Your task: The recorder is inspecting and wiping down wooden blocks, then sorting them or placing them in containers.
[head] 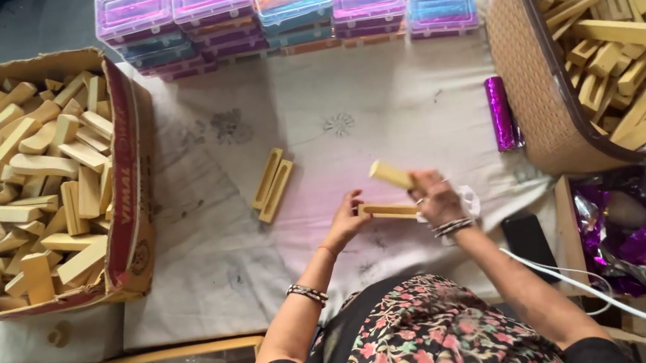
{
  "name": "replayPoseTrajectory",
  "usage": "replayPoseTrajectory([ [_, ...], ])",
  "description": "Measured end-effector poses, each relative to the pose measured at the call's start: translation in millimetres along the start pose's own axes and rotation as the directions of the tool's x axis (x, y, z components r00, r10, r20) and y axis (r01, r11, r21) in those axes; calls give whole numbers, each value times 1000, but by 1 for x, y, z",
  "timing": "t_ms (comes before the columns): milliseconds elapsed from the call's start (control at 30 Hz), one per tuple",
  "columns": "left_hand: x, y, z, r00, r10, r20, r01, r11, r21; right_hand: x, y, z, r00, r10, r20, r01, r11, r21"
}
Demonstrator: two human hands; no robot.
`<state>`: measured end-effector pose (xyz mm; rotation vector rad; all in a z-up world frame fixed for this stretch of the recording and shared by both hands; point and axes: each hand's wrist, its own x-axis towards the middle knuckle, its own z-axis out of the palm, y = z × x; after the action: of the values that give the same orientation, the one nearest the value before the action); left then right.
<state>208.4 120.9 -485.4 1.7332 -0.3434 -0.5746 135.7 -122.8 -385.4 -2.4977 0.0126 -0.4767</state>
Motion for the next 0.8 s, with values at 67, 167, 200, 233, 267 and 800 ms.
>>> replayPoseTrajectory([
  [67, -1, -3, -3, 994, -103, -33, 97, 984, -152, -18, 6, 17, 982, -136, 128, 151, 981, -118],
  [167, -11, 8, -11, 956, -294, 24, 272, 849, -453, -35, -8, 20, 953, -149, 265, 205, 959, -198],
  [200, -13, 11, -13, 949, -314, 35, 296, 844, -447, -36, -12, 20, 950, -136, 281, 198, 959, -204],
  [233, -15, 13, -14, 941, -334, 45, 319, 839, -440, -36, -16, 20, 947, -123, 297, 191, 959, -211],
  [267, -16, 11, -13, 941, -335, 49, 322, 839, -439, -37, -17, 20, 948, -119, 296, 187, 959, -212],
  [800, -19, 67, -5, 947, 320, -12, -276, 836, 473, -14, -9, 0, 959, -251, 132, 283, 866, -412],
])
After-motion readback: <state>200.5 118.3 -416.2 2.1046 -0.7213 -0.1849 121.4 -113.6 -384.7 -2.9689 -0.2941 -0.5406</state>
